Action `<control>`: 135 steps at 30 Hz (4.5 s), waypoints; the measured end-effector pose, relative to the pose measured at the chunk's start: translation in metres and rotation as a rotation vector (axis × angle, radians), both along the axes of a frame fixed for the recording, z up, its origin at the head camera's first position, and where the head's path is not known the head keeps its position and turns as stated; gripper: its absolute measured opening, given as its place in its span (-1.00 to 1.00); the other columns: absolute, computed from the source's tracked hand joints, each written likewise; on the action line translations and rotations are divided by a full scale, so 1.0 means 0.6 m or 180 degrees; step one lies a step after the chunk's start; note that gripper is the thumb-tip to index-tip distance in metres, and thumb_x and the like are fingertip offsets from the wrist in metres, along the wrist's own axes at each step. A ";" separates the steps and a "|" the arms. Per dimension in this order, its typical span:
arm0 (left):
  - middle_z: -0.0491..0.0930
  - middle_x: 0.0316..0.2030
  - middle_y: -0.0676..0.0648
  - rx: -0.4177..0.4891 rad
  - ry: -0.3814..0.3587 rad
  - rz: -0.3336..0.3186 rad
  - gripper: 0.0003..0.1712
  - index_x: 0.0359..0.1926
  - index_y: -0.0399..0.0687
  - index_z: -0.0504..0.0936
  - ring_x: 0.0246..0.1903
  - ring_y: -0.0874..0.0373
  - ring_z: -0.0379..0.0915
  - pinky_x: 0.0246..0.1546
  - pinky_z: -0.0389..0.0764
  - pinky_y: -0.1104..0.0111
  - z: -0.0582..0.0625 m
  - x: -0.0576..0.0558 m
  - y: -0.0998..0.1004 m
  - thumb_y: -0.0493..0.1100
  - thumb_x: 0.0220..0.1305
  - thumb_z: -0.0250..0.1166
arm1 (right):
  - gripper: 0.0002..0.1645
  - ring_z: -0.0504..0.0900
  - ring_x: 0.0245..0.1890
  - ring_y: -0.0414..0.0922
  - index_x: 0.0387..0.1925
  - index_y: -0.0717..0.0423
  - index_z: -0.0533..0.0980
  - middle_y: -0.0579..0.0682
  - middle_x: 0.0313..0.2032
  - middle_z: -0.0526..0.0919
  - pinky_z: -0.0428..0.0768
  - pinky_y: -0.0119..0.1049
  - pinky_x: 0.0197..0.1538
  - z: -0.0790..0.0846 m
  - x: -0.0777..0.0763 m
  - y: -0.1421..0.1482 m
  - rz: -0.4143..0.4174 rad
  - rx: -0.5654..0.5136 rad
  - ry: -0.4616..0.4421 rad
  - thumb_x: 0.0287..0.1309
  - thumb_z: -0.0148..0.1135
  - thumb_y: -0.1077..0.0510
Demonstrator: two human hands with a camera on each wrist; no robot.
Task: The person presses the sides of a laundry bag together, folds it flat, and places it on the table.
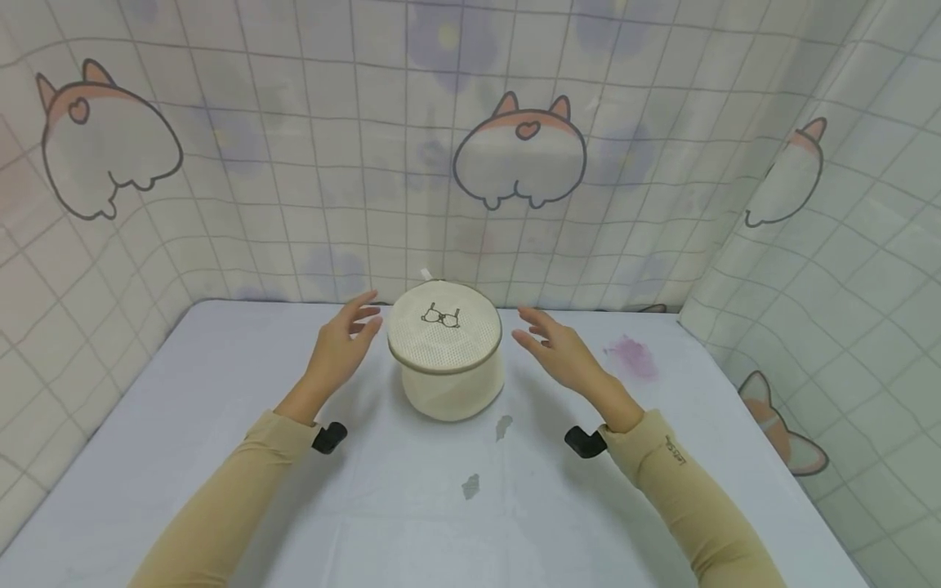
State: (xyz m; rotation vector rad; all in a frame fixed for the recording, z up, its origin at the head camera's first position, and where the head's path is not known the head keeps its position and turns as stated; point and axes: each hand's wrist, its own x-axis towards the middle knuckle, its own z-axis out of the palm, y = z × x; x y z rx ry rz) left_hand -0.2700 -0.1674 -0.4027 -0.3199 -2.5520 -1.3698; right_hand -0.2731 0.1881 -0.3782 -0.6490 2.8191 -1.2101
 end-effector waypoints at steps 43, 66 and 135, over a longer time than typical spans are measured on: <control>0.39 0.36 -0.37 0.1290 -0.1124 -0.0246 -0.35 0.59 -0.14 0.13 0.08 -0.09 0.56 0.17 0.59 0.07 0.011 -0.016 0.008 -0.25 0.57 0.02 | -0.42 0.63 0.08 0.13 0.43 0.32 0.32 0.30 0.26 0.51 0.66 -0.20 0.10 0.020 -0.059 -0.036 -0.0141 -0.1343 -0.1422 0.49 0.09 0.19; 0.31 0.38 -0.33 0.1521 -0.1229 -0.0170 -0.30 0.54 -0.17 0.24 0.21 -0.15 0.42 0.20 0.56 0.13 0.020 -0.016 0.030 -0.42 0.42 0.10 | -0.25 0.64 -0.18 -0.12 0.57 0.24 0.12 0.18 0.03 0.58 0.64 -0.10 0.15 0.020 -0.069 -0.052 -0.0002 -0.1278 -0.1737 0.48 0.14 0.21; 0.31 0.43 -0.22 0.1717 -0.1451 -0.0266 -0.31 0.53 -0.13 0.31 0.15 0.06 0.44 0.24 0.53 0.19 0.026 0.000 0.051 -0.40 0.41 0.12 | -0.19 0.64 -0.09 -0.07 0.59 0.13 0.13 0.24 0.18 0.45 0.67 -0.12 0.09 0.015 -0.062 -0.024 0.0092 -0.1258 -0.1766 0.39 0.15 0.37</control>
